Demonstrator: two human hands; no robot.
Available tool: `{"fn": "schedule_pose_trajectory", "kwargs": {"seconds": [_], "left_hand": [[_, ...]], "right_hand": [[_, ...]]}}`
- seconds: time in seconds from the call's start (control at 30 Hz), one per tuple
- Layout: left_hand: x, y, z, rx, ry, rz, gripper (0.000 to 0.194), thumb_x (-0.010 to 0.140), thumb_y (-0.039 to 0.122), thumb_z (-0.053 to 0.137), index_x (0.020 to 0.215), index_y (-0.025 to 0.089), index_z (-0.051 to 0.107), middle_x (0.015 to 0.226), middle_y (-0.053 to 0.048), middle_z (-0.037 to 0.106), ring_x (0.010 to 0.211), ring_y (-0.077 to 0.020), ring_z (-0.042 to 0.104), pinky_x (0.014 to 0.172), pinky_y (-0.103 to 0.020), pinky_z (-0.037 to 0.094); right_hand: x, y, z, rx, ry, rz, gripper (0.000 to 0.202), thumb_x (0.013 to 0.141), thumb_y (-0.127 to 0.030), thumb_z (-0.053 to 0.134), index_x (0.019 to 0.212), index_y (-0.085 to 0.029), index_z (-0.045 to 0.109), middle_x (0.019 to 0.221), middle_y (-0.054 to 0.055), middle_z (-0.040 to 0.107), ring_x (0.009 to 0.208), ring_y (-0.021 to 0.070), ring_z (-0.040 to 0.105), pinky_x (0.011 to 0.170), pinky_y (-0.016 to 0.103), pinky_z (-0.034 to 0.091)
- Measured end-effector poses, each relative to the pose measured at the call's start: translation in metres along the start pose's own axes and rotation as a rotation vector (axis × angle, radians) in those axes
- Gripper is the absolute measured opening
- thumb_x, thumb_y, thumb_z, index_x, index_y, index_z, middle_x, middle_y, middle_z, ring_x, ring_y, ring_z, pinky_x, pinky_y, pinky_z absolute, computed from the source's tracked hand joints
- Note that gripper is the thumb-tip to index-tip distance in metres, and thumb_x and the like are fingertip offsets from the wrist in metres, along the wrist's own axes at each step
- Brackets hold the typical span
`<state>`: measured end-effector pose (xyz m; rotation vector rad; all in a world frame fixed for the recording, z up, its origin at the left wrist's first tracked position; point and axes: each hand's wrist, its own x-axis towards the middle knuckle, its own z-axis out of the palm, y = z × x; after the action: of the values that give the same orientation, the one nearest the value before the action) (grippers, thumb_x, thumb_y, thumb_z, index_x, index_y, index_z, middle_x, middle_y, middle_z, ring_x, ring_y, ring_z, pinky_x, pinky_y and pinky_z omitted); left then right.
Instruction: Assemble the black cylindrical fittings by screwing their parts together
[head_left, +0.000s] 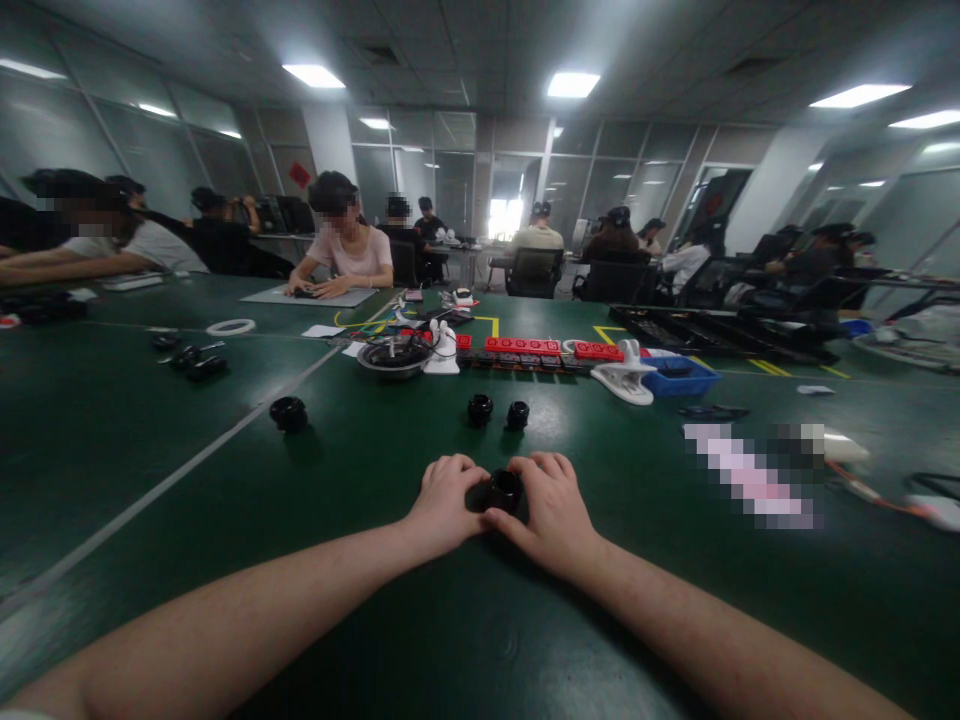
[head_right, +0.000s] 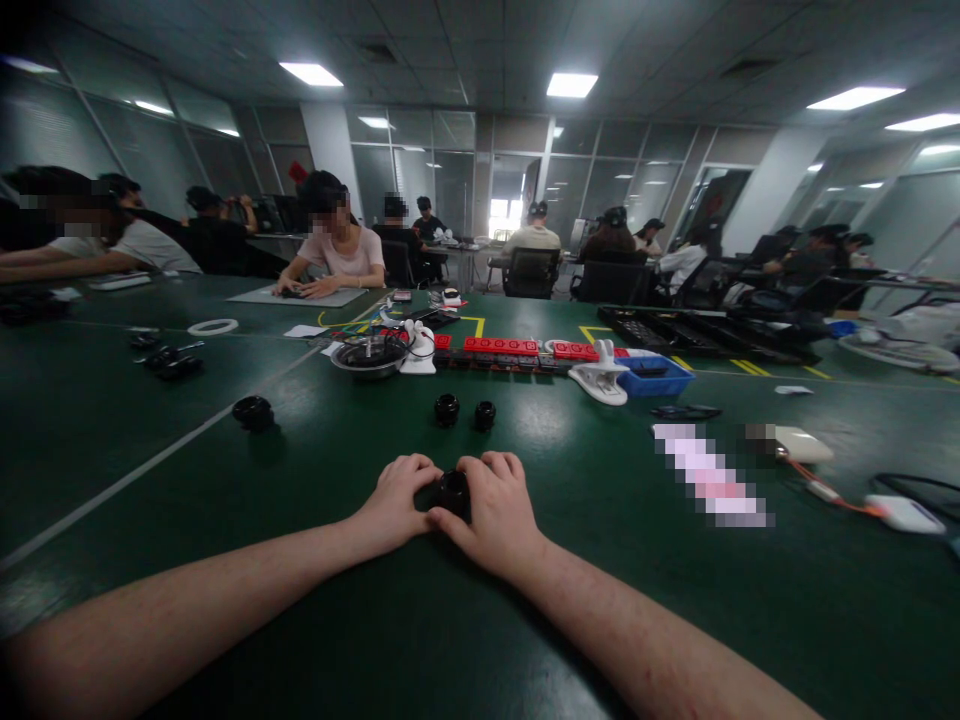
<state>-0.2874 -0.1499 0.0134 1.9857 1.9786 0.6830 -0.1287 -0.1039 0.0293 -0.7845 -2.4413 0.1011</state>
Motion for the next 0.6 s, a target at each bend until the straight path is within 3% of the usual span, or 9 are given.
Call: {"fn": "schedule_pose_trajectory", "kwargs": {"seconds": [0.1,0.3,0.6], "left_hand": [[0.0000,0.0007,0.0001,0.001,-0.008,0.002,0.033,0.059,0.037,0.062,0.089,0.022,0.058,0.093,-0.003,0.048,0.092,-0.0216,0.041,0.083,-0.037,0.032],[-0.0008,-0.0002,0.0019,0.005,0.000,0.034,0.037,0.059,0.034,0.061,0.093,0.022,0.057,0.093,-0.003,0.047,0.092,-0.0213,0.041,0.084,-0.037,0.032],[-0.0015,-0.0018,0.0046,-0.002,0.013,0.052,0.032,0.059,0.038,0.061,0.088,0.023,0.057,0.091,-0.002,0.047,0.090,-0.0205,0.041,0.081,-0.036,0.033]], "right_hand": [[0.0015,-0.0017,0.0018,0.012,-0.002,0.005,0.042,0.065,-0.046,0.058,0.092,-0.015,0.050,0.086,0.007,0.053,0.088,0.0227,0.043,0.084,0.039,0.030],[0.0041,-0.0039,0.0051,0.071,-0.003,0.033,0.028,0.067,-0.029,0.057,0.091,-0.016,0.048,0.085,0.005,0.053,0.085,0.0202,0.044,0.082,0.037,0.032],[0.0023,0.0005,0.0079,0.178,-0.005,0.107,0.034,0.065,-0.032,0.060,0.094,-0.019,0.047,0.097,0.006,0.055,0.092,0.0208,0.046,0.084,0.039,0.033]]}}
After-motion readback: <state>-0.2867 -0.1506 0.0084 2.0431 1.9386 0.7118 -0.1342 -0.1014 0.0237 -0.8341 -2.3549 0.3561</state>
